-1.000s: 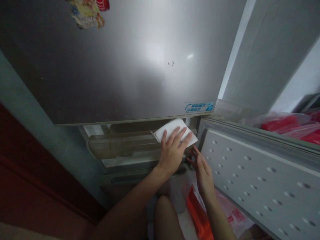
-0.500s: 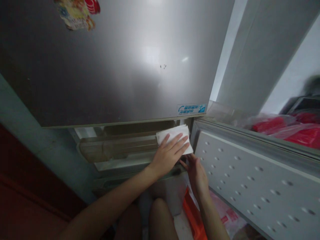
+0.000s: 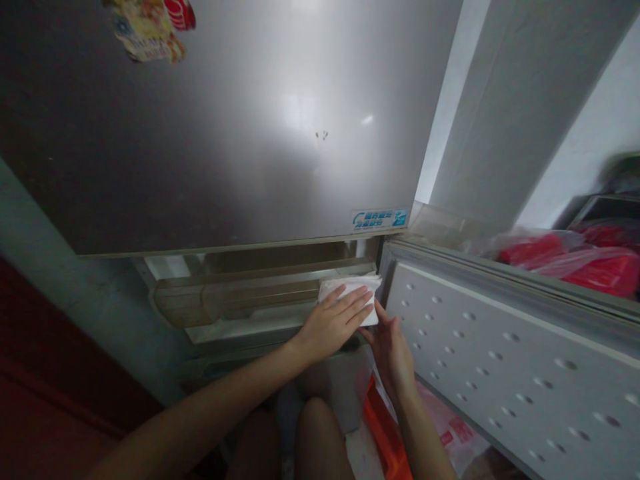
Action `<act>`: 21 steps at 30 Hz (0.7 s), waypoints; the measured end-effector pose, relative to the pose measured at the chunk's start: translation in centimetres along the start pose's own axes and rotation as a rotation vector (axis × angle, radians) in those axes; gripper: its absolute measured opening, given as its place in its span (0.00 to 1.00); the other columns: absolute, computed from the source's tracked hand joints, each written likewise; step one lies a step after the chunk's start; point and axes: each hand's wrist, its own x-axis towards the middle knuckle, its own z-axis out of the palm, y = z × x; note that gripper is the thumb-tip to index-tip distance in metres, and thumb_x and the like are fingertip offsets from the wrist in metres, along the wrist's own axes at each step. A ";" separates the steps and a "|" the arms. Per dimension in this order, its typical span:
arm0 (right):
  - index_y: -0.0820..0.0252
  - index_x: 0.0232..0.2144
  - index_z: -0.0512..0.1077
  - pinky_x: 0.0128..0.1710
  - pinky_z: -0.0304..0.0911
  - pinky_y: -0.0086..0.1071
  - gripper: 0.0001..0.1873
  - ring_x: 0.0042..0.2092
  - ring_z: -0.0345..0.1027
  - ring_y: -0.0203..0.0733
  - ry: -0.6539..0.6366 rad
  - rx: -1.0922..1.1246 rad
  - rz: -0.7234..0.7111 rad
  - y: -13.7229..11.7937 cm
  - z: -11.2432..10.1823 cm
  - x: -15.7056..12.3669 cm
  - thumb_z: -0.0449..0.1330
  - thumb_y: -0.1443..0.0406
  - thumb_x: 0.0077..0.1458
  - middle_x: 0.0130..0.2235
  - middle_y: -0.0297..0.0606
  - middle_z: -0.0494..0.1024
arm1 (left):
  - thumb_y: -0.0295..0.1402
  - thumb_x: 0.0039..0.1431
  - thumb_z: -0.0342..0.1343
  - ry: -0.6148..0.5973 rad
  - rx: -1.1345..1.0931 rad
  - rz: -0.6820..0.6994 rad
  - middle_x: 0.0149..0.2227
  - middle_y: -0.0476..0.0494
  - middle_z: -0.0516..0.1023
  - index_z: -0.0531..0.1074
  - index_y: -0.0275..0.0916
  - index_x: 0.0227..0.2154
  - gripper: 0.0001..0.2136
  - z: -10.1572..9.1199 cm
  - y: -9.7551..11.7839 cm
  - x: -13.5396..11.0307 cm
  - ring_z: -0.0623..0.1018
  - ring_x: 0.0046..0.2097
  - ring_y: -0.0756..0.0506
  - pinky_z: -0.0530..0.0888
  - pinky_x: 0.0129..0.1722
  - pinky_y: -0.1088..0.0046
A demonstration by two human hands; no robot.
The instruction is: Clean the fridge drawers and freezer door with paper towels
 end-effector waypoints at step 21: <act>0.46 0.52 0.69 0.48 0.68 0.44 0.28 0.58 0.61 0.49 0.020 -0.057 -0.012 -0.2 -0.1 -0.1 0.43 0.44 0.59 0.63 0.36 0.59 | 0.25 0.65 0.40 0.190 -0.221 -0.329 0.56 0.41 0.71 0.63 0.34 0.57 0.19 -5.2 -3.8 6.6 0.71 0.57 0.49 0.66 0.58 0.71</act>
